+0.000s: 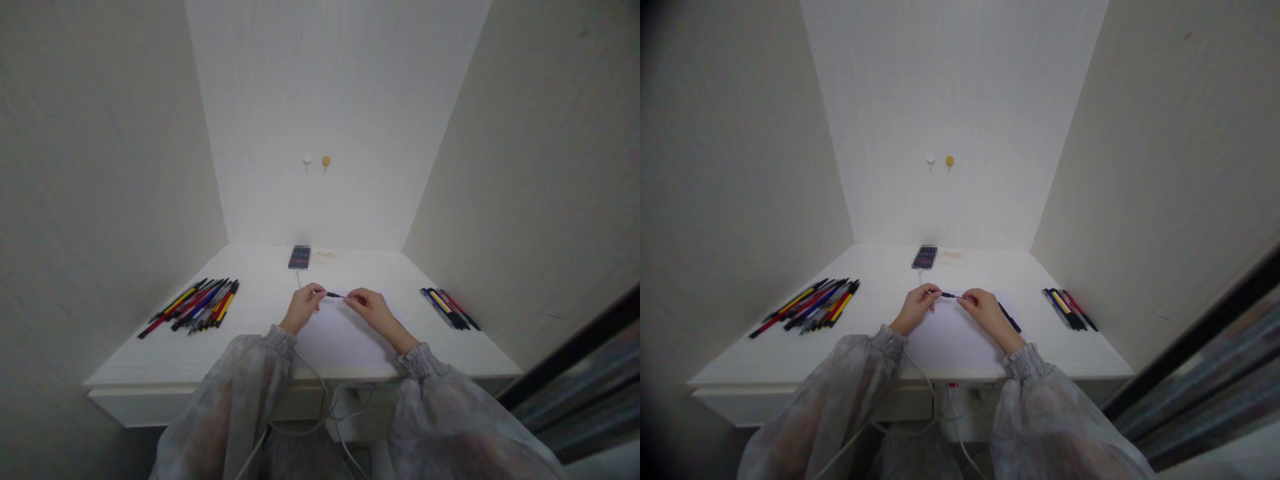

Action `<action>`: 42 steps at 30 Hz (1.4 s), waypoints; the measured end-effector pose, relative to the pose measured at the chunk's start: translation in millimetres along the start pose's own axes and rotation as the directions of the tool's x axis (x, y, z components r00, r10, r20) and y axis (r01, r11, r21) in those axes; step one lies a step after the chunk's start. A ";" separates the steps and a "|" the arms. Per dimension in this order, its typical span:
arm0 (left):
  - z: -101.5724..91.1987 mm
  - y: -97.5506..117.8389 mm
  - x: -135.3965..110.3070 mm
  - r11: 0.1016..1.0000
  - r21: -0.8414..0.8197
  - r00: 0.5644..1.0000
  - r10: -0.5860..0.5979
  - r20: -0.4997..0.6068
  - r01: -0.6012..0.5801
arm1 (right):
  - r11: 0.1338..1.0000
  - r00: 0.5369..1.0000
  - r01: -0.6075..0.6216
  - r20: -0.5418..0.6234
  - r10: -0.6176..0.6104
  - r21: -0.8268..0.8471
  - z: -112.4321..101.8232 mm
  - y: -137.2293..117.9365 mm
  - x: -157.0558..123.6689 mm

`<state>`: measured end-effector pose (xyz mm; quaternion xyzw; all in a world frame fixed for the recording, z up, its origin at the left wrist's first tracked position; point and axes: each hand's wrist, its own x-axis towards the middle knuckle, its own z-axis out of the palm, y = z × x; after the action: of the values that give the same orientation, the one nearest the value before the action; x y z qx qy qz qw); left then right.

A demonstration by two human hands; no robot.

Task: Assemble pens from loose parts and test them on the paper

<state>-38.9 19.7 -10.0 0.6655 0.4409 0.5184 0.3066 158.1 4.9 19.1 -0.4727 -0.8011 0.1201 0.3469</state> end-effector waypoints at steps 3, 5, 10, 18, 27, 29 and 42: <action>0.2 0.1 0.2 1.000 -0.023 1.000 -0.005 0.008 0.005 | 0.980 0.995 0.009 -0.091 -0.028 -0.201 5.3 -1.2 -3.3; 0.4 0.2 0.3 0.999 -0.035 1.000 -0.009 0.009 0.009 | 0.952 0.991 0.048 -0.106 -0.084 -0.303 3.8 -1.7 -6.0; 0.2 1.6 0.5 0.999 -0.034 1.000 -0.024 0.009 0.024 | 0.921 0.985 0.118 -0.072 -0.155 -0.371 -1.7 1.2 -10.0; -0.6 0.8 1.8 0.995 -0.087 0.999 -0.038 0.002 0.038 | 0.927 0.986 0.118 -0.071 -0.153 -0.355 -5.4 10.0 -17.2; -3.3 0.4 7.7 0.968 -0.241 0.991 -0.100 -0.092 0.076 | 0.958 0.997 0.041 -0.046 -0.056 -0.284 -13.1 26.2 -40.6; -3.2 -0.9 8.0 0.964 -0.245 0.988 -0.129 -0.088 0.104 | 0.964 0.998 0.023 -0.056 -0.039 -0.266 -13.1 30.0 -46.1; -1.7 -4.5 -6.2 0.875 0.481 0.956 -0.095 0.279 -0.053 | 0.978 0.991 -0.069 -0.126 0.045 -0.195 -5.0 18.2 -56.8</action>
<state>-42.1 15.9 -16.0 0.7854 0.5130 0.2838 0.1987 191.4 -33.9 -11.9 -0.5342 -0.7727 0.0202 0.3422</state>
